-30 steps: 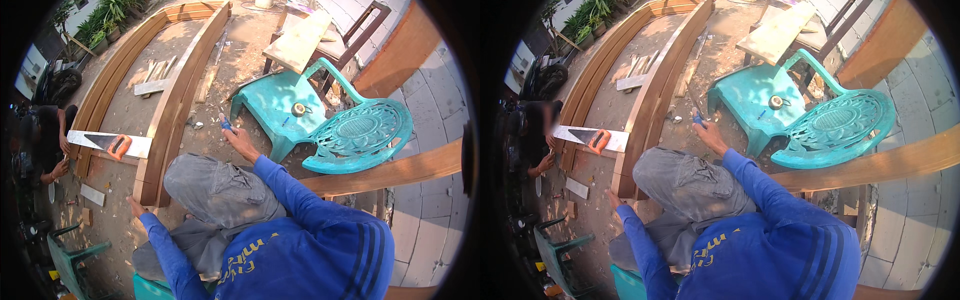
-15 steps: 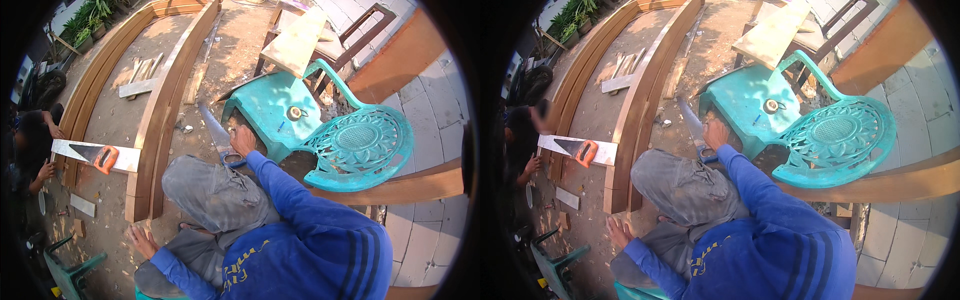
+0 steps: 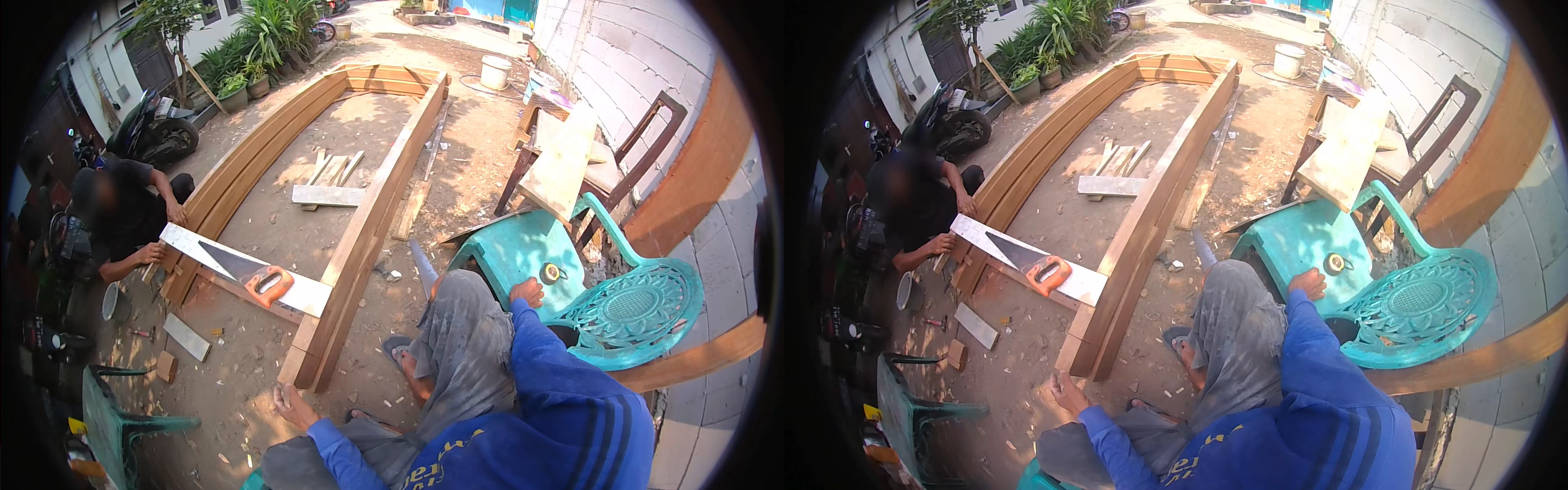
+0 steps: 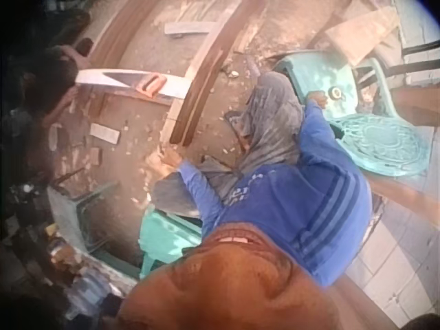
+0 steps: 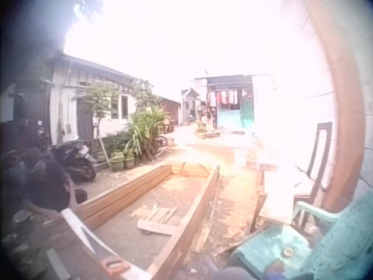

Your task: The person saws a piece of lumber while another person holds it, then switches to a different saw to continue cutting the wood before using a measuring tape.

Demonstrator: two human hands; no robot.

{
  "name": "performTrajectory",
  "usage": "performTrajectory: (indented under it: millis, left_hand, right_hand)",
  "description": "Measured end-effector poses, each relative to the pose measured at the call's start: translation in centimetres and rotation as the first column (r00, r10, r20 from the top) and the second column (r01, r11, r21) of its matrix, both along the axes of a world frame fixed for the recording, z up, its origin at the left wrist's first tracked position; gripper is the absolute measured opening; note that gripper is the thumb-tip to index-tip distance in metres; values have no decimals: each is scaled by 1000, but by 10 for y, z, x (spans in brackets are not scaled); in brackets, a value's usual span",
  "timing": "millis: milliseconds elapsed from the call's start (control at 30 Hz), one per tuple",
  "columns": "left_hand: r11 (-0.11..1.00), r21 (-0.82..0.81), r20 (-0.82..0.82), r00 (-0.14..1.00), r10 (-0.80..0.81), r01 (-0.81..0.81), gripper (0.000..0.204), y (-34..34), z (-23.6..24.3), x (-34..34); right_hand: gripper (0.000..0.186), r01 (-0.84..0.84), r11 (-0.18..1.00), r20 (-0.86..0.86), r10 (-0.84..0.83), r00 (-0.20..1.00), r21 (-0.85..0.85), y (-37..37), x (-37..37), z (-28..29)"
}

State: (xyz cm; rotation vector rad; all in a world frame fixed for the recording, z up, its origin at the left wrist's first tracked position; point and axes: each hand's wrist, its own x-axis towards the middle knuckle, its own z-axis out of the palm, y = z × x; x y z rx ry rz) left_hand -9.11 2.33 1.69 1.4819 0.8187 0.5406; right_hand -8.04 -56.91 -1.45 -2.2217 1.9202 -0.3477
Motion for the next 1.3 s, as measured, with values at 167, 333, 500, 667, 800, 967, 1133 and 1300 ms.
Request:
performTrajectory:
  millis: [167,333,500,667,800,967,1133,1300]
  left_hand:
    - [998,-54,29,999,27,-26,56,-28,-5,8]
    - [988,-111,91,989,114,-104,54,-30,10,9]
    - [981,90,21,985,172,-173,51,11,-7,-8]
    - [985,149,34,997,76,-81,56,-35,25,9]
    - [996,82,89,996,30,-37,53,-9,57,-9]
    - [994,-33,217,972,-95,105,56,-14,135,-14]
    - [981,-35,266,948,-174,190,55,-7,157,0]
    - [925,-255,236,946,-222,281,53,0,113,-4]
  right_hand:
    - [32,75,997,-62,-75,995,0,-80,-15,0]
    - [40,52,995,103,-42,994,-90,-106,-13,41]
    - [60,30,1000,-97,-30,995,-8,-92,8,32]
    - [57,-357,934,-65,356,932,3,-236,-39,-10]
    - [61,-481,866,-108,496,861,139,-191,-24,-17]
    - [69,-520,843,-159,537,829,134,-158,2,13]
    - [51,-747,664,-157,741,653,27,-70,64,76]
    - [37,-950,299,455,836,306,90,57,133,176]
